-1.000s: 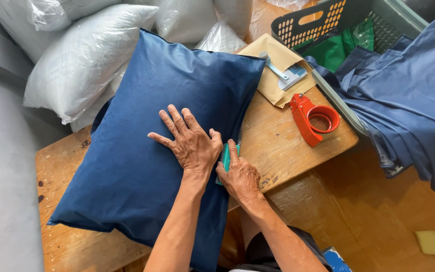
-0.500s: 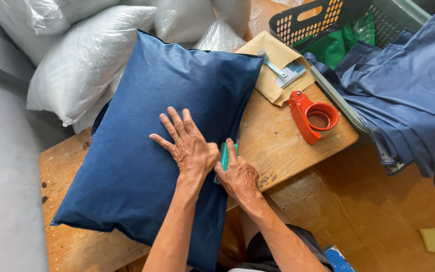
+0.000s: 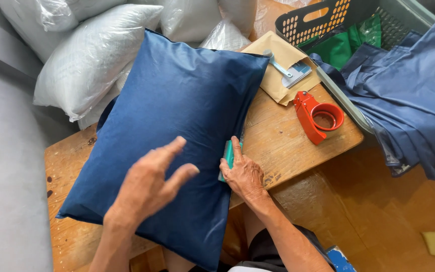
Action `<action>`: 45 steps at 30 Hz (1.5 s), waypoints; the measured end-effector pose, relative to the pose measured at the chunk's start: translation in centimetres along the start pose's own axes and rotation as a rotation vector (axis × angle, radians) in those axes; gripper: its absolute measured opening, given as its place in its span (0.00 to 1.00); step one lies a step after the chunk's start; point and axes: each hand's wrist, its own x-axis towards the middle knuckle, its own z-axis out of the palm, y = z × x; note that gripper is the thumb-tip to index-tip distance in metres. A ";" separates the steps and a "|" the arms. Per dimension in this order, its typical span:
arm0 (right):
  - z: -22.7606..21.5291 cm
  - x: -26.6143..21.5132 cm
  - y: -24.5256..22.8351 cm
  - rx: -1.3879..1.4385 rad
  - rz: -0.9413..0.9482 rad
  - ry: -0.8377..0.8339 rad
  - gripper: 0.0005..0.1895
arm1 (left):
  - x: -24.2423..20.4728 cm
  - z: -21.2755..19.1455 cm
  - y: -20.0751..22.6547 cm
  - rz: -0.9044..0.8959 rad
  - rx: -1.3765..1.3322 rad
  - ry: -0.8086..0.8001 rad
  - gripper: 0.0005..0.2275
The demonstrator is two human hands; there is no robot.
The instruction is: A person uses a green foam block to rub and clean the surface of a blue fabric bag, likely removing lint or dust.
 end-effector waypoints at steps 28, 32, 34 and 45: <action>-2.1 3.5 1.7 -0.245 -0.023 0.039 0.39 | -3.0 8.2 -7.3 -0.178 0.346 0.259 0.42; -4.0 -1.8 -4.2 -0.043 -0.176 0.182 0.38 | -2.6 8.3 -7.9 -0.197 0.314 0.268 0.41; -2.7 -4.6 -6.7 0.051 -0.283 0.209 0.37 | -2.8 8.3 -8.1 -0.200 0.320 0.268 0.41; -0.7 -3.8 3.2 -0.269 -0.116 0.024 0.39 | -3.9 9.1 -7.2 -0.175 0.332 0.519 0.36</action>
